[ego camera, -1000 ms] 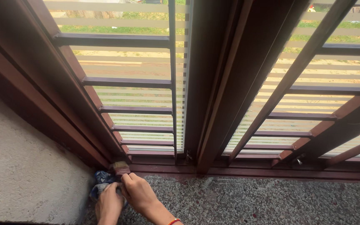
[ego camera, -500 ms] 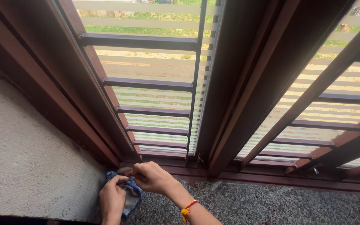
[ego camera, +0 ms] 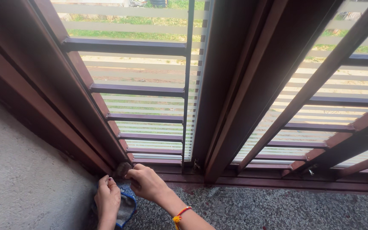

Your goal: The person brushes the dust off the window frame and the bars using a brush and then wipes the window sill with a cloth.

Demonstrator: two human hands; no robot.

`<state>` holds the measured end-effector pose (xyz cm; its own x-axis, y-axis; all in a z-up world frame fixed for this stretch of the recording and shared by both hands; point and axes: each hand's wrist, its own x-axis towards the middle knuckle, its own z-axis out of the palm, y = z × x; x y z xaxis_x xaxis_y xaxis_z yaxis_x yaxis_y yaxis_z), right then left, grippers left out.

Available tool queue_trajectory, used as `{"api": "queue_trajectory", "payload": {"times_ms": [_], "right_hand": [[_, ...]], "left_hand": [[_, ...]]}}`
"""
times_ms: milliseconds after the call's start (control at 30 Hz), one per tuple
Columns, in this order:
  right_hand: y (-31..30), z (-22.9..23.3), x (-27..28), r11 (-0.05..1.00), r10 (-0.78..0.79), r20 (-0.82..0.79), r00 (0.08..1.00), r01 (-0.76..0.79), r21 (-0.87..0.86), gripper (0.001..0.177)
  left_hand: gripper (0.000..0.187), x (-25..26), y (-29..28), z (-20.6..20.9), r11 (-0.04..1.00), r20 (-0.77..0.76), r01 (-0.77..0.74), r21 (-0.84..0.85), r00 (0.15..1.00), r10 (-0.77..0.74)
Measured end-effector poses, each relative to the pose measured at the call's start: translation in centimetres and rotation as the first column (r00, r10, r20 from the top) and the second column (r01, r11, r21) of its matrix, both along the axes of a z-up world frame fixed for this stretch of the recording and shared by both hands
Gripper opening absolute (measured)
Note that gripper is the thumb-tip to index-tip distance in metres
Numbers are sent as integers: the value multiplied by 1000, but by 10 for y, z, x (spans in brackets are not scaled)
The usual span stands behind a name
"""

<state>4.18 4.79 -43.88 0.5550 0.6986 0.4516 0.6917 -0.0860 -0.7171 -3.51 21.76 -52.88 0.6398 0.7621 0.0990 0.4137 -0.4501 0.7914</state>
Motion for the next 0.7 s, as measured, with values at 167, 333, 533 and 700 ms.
{"api": "queue_trajectory", "payload": {"times_ms": [167, 333, 533, 700], "right_hand": [[12, -2, -16, 999, 42, -19, 999, -41, 20, 22], [22, -1, -36, 974, -175, -243, 954, 204, 101, 13], [15, -7, -46, 972, -145, -266, 953, 187, 139, 13], [17, -12, -49, 982, -123, -225, 967, 151, 112, 16]], "left_hand": [[42, -1, -3, 16, 993, -53, -94, -66, 994, 91], [45, -11, 5, 9, 980, -40, -199, 22, 979, 199], [49, -25, 16, -12, 973, -143, -228, -19, 964, 223], [47, -30, 26, -28, 980, -204, -186, 70, 959, 197]]}}
